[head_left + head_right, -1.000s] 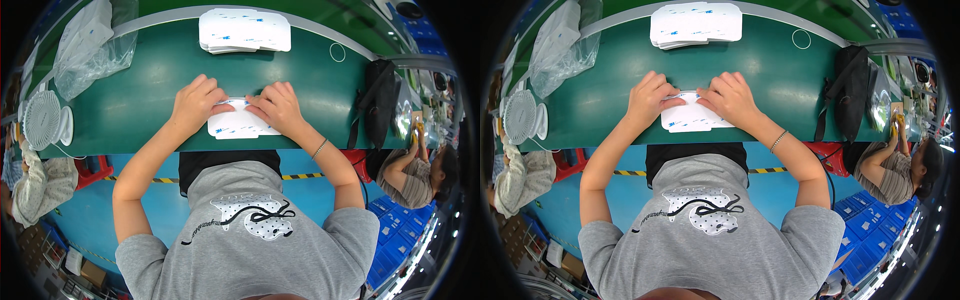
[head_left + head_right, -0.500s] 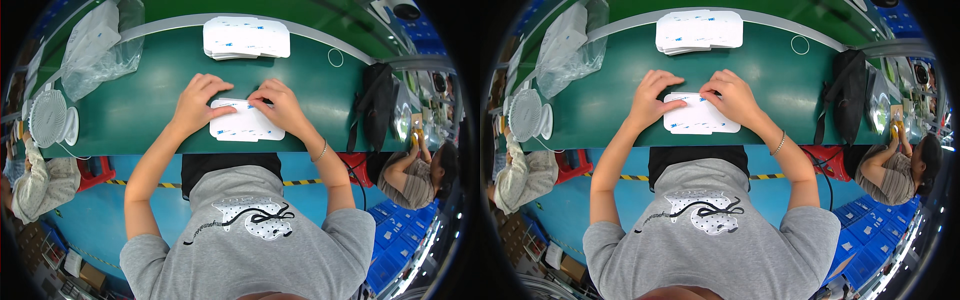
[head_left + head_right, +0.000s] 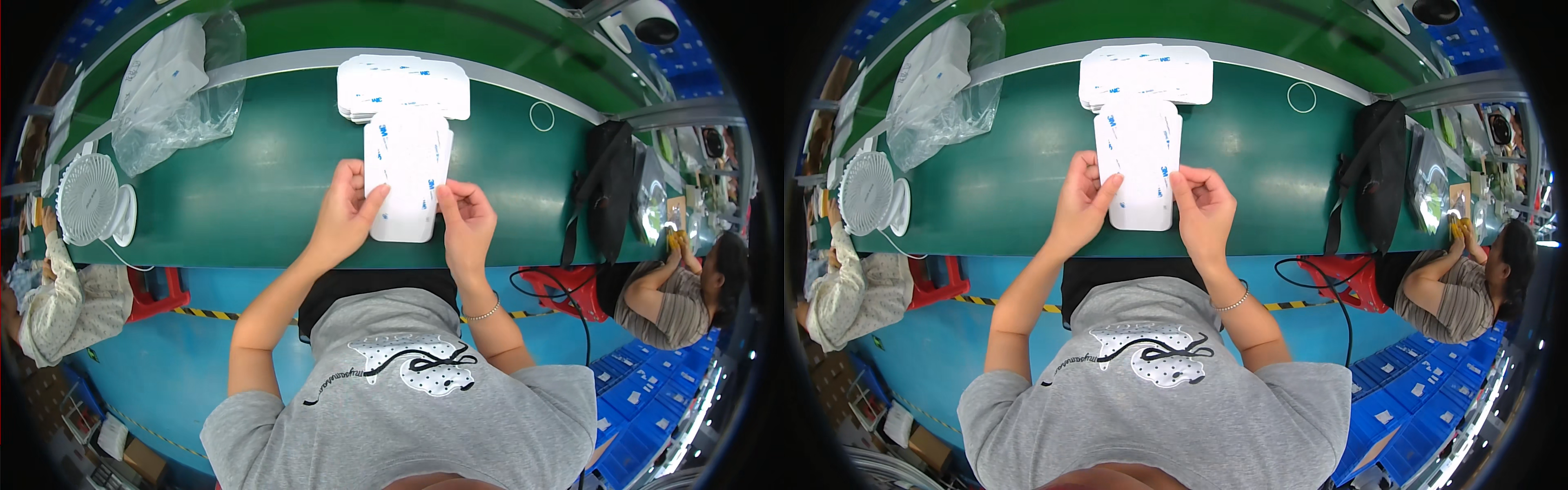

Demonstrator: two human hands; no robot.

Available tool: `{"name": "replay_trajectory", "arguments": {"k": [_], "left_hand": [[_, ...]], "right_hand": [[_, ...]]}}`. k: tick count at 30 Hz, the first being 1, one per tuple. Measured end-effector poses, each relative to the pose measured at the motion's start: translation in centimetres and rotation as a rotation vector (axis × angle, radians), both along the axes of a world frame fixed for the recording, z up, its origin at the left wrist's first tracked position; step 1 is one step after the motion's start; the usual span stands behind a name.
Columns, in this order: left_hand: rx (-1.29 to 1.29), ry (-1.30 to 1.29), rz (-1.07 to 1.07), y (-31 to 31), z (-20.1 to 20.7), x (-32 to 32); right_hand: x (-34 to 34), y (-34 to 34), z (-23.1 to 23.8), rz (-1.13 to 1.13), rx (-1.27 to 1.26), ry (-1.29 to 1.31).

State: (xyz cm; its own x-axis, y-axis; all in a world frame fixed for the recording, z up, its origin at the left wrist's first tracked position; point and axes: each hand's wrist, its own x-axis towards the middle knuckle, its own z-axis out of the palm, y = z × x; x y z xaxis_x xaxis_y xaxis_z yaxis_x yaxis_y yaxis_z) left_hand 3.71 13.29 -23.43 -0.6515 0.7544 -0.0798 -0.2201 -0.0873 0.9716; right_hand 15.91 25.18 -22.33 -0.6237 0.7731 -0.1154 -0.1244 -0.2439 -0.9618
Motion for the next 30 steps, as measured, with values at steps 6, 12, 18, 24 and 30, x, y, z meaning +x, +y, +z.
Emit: {"name": "replay_trajectory", "arguments": {"k": [6, 12, 18, 24, 30], "left_hand": [[-0.252, 0.533, -0.387, -0.5, 3.1, -4.1], [-0.303, 0.900, -0.445, 1.2, 5.1, -4.5], [-0.298, 1.257, -0.134, 0.2, 5.2, -3.6], [-0.215, 1.015, -0.125, -0.1, 3.2, -3.5], [-0.313, 0.608, -0.200, 0.0, 2.2, -3.9]], "right_hand": [[0.1, 4.6, 1.7, 0.103, 0.702, -0.167], [-1.2, 5.8, 3.1, 0.377, 0.712, -0.253], [-0.3, 5.6, 1.6, 0.311, 0.865, -0.049], [-0.6, 4.8, 1.4, 0.296, 0.949, -0.118], [-0.7, 5.6, 0.7, 0.401, 0.638, -0.284]]}}
